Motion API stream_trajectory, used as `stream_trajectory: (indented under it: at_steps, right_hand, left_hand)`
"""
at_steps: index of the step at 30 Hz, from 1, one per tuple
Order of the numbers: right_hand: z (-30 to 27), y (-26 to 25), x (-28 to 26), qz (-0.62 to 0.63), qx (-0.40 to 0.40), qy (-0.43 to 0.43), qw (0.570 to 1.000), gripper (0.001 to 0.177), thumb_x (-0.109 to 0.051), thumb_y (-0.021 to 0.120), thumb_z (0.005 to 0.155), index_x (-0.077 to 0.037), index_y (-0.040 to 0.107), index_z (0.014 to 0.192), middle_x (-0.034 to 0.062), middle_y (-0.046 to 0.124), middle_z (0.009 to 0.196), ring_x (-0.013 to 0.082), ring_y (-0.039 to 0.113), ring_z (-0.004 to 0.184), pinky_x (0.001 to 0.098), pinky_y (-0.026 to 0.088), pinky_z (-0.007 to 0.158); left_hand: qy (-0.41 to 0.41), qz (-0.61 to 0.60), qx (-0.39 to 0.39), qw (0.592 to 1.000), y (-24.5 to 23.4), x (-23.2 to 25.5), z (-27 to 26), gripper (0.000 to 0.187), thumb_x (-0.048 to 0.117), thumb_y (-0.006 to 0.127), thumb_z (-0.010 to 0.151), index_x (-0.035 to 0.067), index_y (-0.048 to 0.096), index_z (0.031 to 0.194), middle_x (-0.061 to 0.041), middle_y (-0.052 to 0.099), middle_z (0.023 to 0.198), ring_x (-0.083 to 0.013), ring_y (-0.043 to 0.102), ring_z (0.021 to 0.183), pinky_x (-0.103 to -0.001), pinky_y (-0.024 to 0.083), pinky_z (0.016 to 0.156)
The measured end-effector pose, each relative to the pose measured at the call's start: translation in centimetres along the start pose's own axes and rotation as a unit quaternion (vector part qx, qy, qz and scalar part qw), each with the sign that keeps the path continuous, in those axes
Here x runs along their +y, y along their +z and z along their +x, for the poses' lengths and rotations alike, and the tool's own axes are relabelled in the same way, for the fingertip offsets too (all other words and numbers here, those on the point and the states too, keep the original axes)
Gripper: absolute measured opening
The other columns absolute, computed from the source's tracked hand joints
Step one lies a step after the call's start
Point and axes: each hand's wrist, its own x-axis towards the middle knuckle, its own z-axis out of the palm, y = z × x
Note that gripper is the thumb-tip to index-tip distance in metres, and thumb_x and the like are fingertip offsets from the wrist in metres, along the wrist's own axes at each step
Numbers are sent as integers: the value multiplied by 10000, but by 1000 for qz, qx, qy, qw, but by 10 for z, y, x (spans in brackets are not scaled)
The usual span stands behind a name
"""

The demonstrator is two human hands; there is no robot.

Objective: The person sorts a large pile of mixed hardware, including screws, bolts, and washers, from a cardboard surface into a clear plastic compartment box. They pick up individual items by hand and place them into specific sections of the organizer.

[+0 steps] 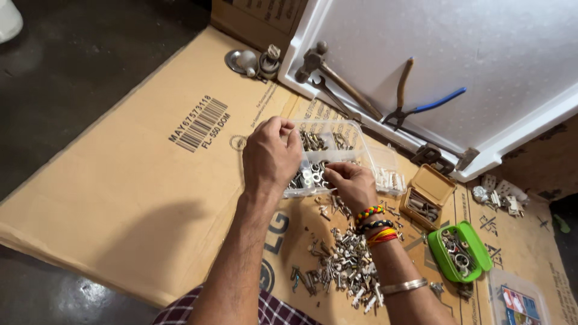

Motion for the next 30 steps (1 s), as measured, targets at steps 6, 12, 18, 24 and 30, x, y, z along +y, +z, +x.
stream_trajectory:
  at_steps: [6, 12, 18, 24, 30]
  right_hand:
    - [61, -37, 0, -118, 58, 21, 991, 224, -188, 745, 898, -125, 780, 1110, 30, 797, 929, 138, 729, 721, 270, 601, 613]
    - [103, -59, 21, -123, 77, 41, 989, 197, -172, 765, 892, -50, 807, 1041, 93, 802, 908, 147, 738, 723, 279, 606, 647]
    - [124, -50, 24, -67, 52, 55, 995, 235, -144, 747, 895, -49, 788, 1105, 86, 802, 946, 151, 747, 746, 304, 614, 656]
    - [106, -46, 1, -59, 40, 29, 997, 295, -168, 728, 917, -74, 751, 1196, 98, 799, 1022, 139, 772, 812, 293, 645, 710]
    - [21, -80, 22, -203, 35, -32, 978, 234, -217, 705, 943, -114, 772, 1143, 77, 811, 963, 158, 750, 782, 283, 616, 655]
  left_hand:
    - [-8, -18, -22, 1000, 0, 0, 2, 113, 166, 661, 923, 64, 705, 948, -107, 759, 933, -221, 754, 766, -351, 611, 689]
    - [-20, -9, -20, 1000, -4, 7, 0, 126, 175, 671, 910, 64, 712, 955, -112, 756, 956, -222, 749, 773, -352, 601, 660]
    - [-22, -6, -26, 999, -3, 10, 1, 140, 186, 682, 899, 60, 707, 956, -116, 747, 975, -224, 750, 752, -356, 599, 661]
    - [-38, -12, -36, 999, -8, 12, 2, 131, 193, 669, 920, 73, 707, 957, -106, 748, 977, -213, 755, 753, -342, 602, 662]
    - [5, -2, -6, 1000, -5, 9, 1, 107, 168, 689, 895, 71, 718, 928, -114, 763, 946, -233, 751, 777, -365, 595, 683]
